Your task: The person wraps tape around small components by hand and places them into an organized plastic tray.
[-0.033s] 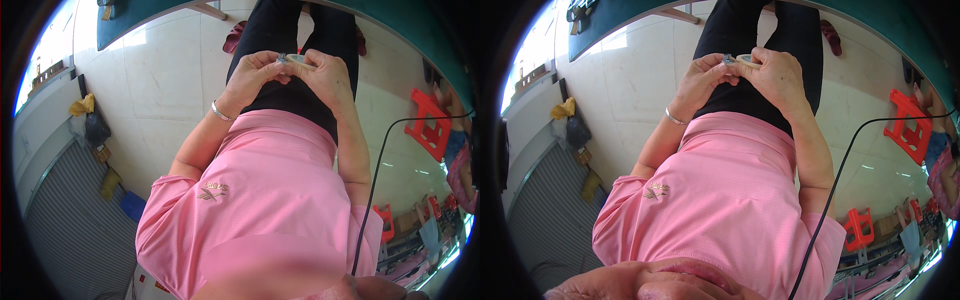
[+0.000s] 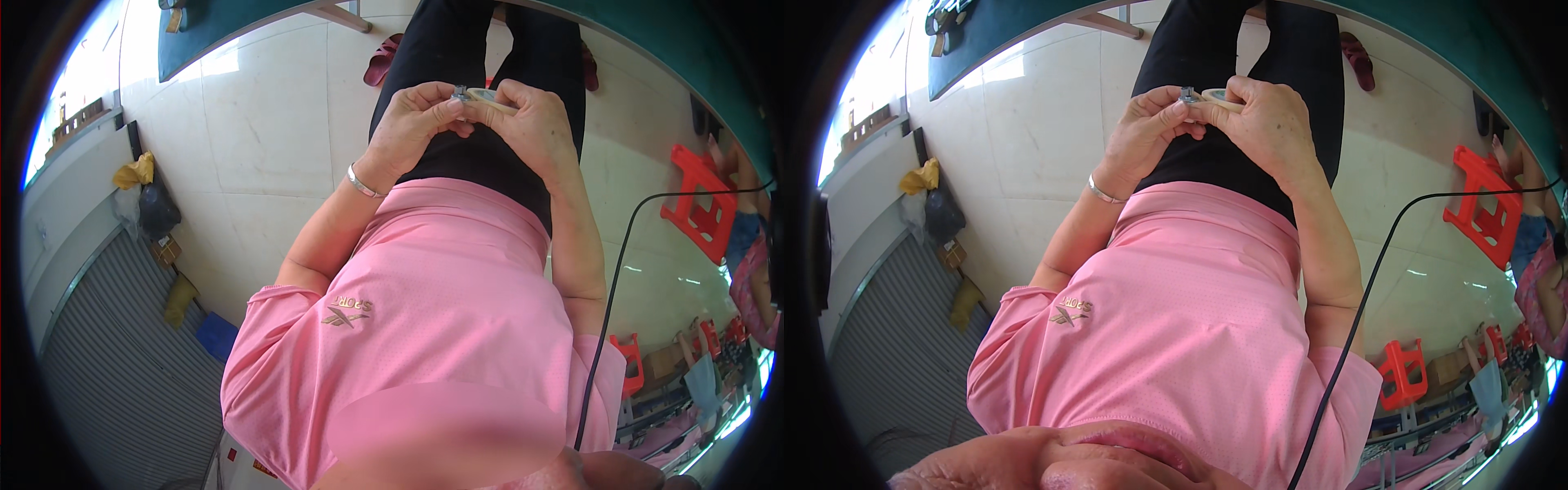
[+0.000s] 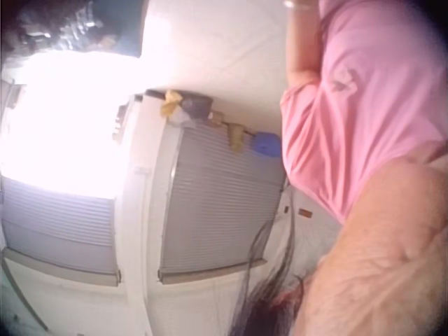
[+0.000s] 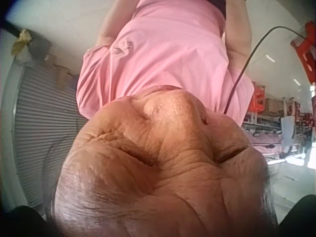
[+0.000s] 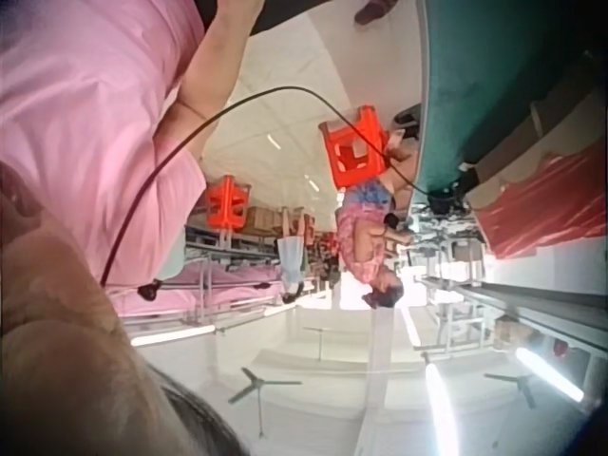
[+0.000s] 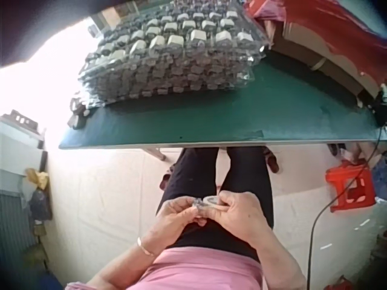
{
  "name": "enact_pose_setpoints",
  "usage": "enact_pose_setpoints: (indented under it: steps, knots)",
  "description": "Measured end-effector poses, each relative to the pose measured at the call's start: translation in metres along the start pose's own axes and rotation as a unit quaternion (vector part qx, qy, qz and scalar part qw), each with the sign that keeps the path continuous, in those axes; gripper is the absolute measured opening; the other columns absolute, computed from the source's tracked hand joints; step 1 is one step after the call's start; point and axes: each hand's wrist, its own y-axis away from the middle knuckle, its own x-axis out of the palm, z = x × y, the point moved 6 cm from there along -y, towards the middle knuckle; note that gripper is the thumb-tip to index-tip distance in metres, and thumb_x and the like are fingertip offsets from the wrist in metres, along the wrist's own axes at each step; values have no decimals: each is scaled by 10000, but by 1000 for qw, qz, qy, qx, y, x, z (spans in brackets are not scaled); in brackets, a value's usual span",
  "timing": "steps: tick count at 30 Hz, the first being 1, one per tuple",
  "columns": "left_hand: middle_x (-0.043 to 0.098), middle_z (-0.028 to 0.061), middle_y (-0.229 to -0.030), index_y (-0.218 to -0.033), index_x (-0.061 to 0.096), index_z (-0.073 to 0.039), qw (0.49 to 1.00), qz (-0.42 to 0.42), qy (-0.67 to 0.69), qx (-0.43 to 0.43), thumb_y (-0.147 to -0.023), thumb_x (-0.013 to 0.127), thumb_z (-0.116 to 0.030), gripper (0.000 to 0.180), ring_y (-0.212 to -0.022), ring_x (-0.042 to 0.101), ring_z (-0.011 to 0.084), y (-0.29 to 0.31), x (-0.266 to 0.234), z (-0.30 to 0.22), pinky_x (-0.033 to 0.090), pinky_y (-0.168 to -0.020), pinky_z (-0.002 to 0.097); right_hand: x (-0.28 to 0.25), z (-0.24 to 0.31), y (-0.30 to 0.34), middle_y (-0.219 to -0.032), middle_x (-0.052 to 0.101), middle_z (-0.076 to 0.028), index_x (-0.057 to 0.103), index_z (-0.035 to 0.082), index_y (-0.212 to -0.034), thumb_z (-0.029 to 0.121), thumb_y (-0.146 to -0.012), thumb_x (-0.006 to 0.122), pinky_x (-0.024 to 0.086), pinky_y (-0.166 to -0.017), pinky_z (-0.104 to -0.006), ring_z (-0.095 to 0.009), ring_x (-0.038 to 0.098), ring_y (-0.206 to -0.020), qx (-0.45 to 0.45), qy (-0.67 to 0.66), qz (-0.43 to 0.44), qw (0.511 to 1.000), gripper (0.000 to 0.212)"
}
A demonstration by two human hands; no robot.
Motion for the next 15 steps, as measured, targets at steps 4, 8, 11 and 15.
enact_pose_setpoints:
  steps: [4, 8, 11, 15]
  knots:
    - [696, 142, -968, -1110, 637, 22, 1000, -1, 20, -9, -985, 569, -162, 232, -827, 667, 195, 1, 1, 7, 557, -760, 308, 1, -7, 0, -513, 538, -71, 618, 48, -655, 500, -813, 715, 415, -524, -345, -198, 537, -499, -4, -59, 38, 998, 488]
    - [694, 131, -950, -1079, 647, 17, 999, -30, 40, -16, -980, 578, -173, 225, -808, 659, 192, 4, 1, 5, 546, -738, 299, 2, -6, 1, -520, 546, -81, 650, 45, -681, 497, -816, 713, 412, -523, -347, -209, 538, -500, 19, -32, 68, 997, 477]
    - [693, 130, -962, -1078, 645, 10, 997, -55, 47, -6, -985, 570, -181, 226, -830, 654, 195, 6, -1, 2, 539, -750, 304, -2, -1, 3, -521, 542, -85, 661, 49, -682, 495, -818, 712, 408, -522, -349, -219, 534, -499, 7, -11, 53, 999, 469]
    - [689, 134, -977, -1076, 642, 7, 994, -55, 97, 13, -988, 561, -178, 220, -856, 651, 197, 9, 3, 0, 534, -766, 305, -4, 0, 1, -513, 526, -74, 656, 56, -666, 512, -803, 720, 393, -518, -354, -215, 506, -487, -3, -15, 25, 1000, 481]
